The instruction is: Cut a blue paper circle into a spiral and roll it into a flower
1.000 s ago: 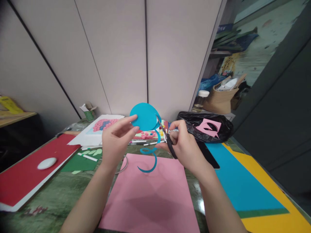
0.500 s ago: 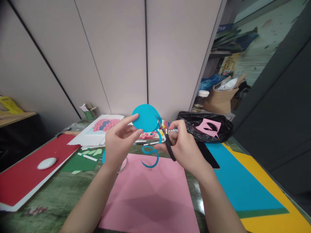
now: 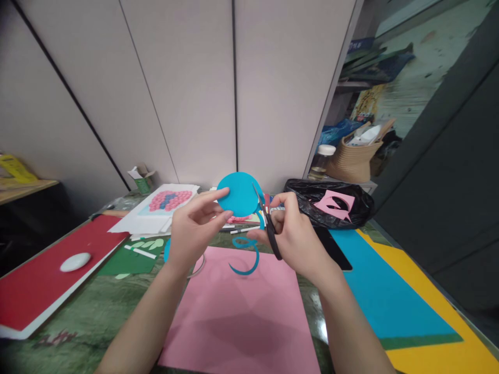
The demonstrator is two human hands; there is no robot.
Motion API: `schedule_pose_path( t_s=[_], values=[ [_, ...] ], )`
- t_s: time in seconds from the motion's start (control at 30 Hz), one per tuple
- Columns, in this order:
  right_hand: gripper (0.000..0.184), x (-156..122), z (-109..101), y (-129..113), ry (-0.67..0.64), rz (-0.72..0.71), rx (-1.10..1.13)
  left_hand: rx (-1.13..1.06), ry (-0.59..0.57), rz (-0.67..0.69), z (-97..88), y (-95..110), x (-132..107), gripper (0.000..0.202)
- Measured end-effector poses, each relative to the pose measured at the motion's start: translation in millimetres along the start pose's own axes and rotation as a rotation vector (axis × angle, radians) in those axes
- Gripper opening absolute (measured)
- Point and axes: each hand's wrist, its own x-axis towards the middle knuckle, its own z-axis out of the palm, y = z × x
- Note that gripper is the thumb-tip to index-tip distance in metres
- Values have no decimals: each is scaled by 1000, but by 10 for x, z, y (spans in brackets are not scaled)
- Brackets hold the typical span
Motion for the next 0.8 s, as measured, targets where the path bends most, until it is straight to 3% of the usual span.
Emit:
schedule_pose_path(
  t_s=[0.3,0.8],
  values=[
    [49,-2,-13,21,26,-29,-59,35,33,23,-12,-26,-2,17],
    [49,-2,1,106,26,-55,-58,-16,105,-24,-7,-14,1,20]
  ],
)
